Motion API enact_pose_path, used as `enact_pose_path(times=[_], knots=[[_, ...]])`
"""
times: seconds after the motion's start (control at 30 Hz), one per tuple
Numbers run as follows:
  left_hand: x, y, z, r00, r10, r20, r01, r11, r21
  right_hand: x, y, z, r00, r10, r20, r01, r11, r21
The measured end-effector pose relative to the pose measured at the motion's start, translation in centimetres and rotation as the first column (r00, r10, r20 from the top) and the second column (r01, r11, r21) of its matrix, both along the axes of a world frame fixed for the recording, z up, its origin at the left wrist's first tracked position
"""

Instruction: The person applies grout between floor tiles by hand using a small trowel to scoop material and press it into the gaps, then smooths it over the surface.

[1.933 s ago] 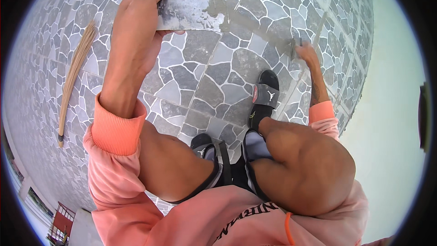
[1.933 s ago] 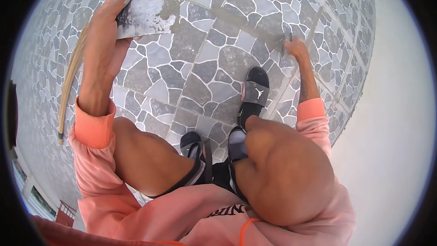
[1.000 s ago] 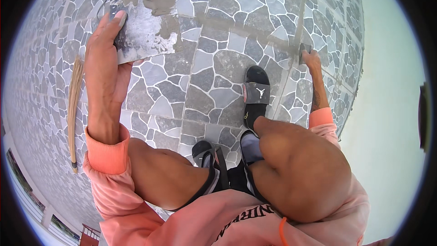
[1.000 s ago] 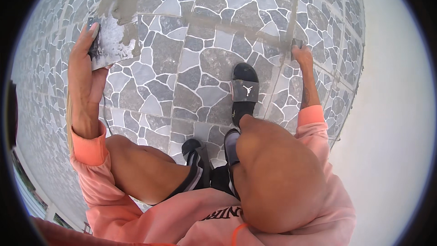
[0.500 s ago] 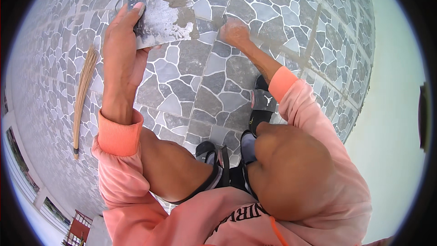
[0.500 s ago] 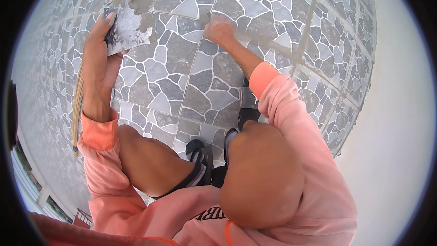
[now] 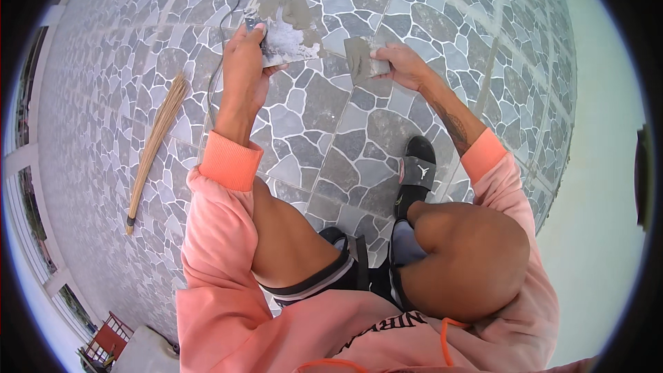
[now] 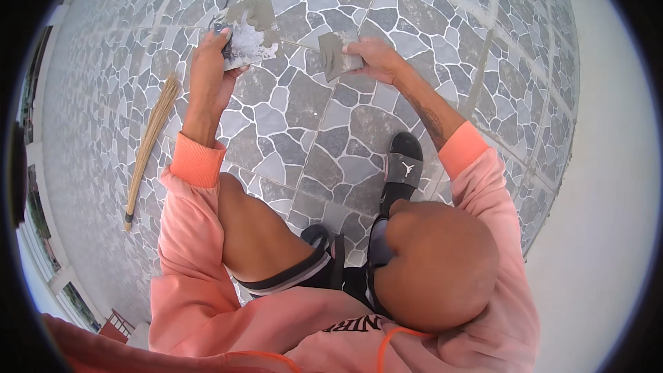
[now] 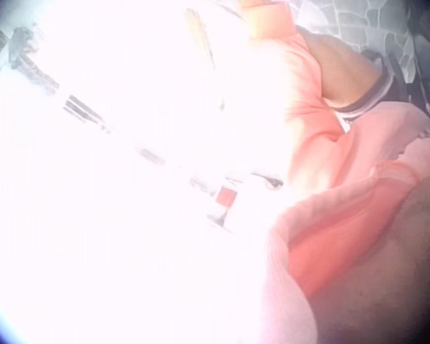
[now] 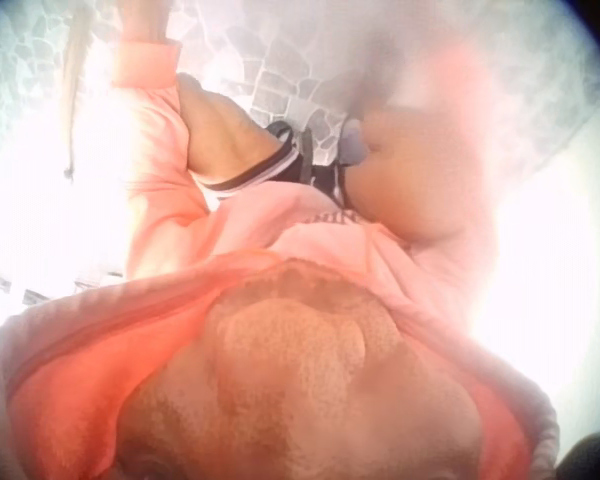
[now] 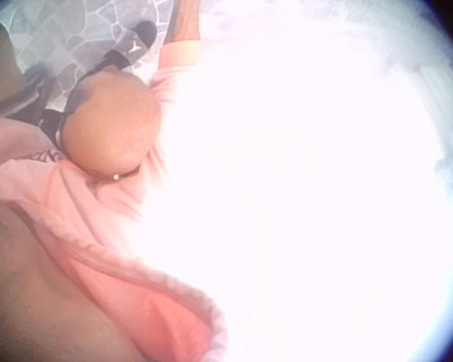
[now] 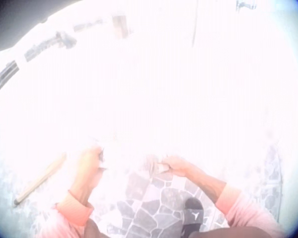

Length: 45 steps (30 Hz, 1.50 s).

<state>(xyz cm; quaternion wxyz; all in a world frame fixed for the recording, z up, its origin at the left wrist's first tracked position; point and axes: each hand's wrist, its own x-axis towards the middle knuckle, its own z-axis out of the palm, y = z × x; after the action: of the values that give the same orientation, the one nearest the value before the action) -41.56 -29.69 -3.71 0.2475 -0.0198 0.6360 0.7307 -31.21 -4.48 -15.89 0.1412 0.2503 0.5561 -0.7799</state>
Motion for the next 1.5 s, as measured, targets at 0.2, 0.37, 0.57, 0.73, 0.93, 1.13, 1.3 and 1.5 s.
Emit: enact_pose_path(times=[0.2, 0.37, 0.57, 0.73, 0.93, 1.13, 1.3, 1.5], knots=[[1.0, 0.8, 0.5, 0.995, -0.061, 0.084, 0.047, 0.987, 0.155, 3.2, 2.3, 15.8, 0.969, -0.041, -0.245, 0.096, 0.971, 0.217], [4.1, 2.8, 3.3, 0.98, -0.14, 0.144, 0.071, 0.912, 0.403, 5.2, -0.3, 27.8, 0.938, 0.327, -0.114, 0.007, 0.312, 0.95], [6.1, 3.5, 6.8, 0.947, -0.276, 0.164, 0.096, 0.731, 0.676, 6.2, -6.3, 32.0, 0.728, 0.65, -0.217, 0.139, 0.169, 0.976], [7.0, 1.8, 6.9, 0.945, -0.296, 0.141, 0.102, 0.674, 0.732, 6.2, -6.6, 28.7, 0.485, 0.866, -0.124, 0.345, -0.06, 0.937], [8.3, 1.2, 6.0, 0.956, -0.215, 0.2, 0.027, 0.743, 0.669, 6.1, -5.8, 26.1, 0.487, 0.872, -0.044, 0.291, -0.115, 0.95], [8.1, 1.0, 4.4, 0.971, -0.188, 0.147, 0.049, 0.76, 0.649, 5.8, -4.5, 25.2, 0.519, 0.854, -0.03, 0.253, -0.12, 0.96], [7.4, 0.3, 4.8, 0.989, -0.135, 0.06, 0.063, 0.753, 0.655, 5.8, -1.8, 24.4, 0.569, 0.805, 0.169, 0.266, -0.374, 0.888], [6.9, -0.1, 5.5, 0.998, -0.053, -0.031, 0.06, 0.745, 0.664, 6.8, -2.1, 26.1, 0.979, 0.185, -0.079, 0.018, 0.313, 0.95]])
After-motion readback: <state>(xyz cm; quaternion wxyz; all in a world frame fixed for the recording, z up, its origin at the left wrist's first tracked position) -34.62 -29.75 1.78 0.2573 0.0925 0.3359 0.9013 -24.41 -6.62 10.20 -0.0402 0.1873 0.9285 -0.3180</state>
